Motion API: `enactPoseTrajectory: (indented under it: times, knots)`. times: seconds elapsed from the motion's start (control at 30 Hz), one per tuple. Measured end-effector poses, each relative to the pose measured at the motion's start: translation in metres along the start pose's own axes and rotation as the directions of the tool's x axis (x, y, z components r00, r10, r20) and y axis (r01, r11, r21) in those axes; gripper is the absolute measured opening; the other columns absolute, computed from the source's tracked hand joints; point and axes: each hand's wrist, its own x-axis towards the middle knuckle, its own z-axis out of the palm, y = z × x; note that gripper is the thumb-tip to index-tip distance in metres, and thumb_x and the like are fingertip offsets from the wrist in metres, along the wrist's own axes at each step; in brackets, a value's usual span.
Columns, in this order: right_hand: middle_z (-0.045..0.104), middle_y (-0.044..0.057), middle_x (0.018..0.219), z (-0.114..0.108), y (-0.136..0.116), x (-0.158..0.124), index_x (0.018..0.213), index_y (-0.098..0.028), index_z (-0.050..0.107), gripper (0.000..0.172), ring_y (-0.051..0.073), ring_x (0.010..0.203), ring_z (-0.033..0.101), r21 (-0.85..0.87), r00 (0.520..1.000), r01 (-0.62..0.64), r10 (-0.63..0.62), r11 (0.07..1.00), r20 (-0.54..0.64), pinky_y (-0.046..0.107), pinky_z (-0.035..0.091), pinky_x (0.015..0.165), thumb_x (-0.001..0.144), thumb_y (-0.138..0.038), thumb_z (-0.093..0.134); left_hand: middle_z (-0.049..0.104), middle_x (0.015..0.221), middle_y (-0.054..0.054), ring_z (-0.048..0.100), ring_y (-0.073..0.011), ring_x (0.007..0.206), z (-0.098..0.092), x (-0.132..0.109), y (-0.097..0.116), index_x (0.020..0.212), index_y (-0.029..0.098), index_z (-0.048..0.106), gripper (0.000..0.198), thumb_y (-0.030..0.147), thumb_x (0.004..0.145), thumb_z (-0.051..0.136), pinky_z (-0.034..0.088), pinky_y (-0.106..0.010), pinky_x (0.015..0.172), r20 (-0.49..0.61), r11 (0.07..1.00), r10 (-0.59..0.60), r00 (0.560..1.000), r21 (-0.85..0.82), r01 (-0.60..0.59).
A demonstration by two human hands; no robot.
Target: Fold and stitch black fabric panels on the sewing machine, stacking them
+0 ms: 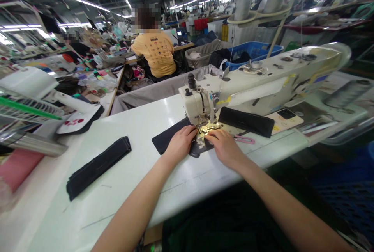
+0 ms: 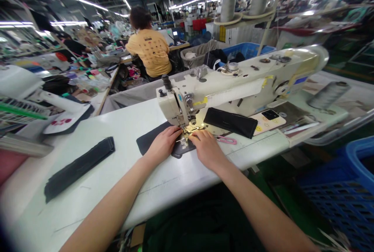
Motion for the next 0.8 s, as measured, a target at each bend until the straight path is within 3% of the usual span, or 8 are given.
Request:
enactPoseTrajectory:
  times: [0.8]
  knots:
    - [0.063, 0.013, 0.120, 0.0014, 0.0012, -0.0012, 0.122, -0.014, 0.065, 0.041, 0.027, 0.114, 0.053, -0.001, 1.000, 0.001, -0.001, 1.000, 0.012, 0.046, 0.046, 0.102, 0.090, 0.000, 0.044, 0.063, 0.135, -0.017, 0.058, -0.0287, 0.129, -0.0044, -0.0099, 0.0053, 0.128, 0.011, 0.063, 0.036, 0.010, 0.094, 0.054, 0.051, -0.045, 0.108, 0.047, 0.998, -0.047, 0.998, 0.046, 0.045]
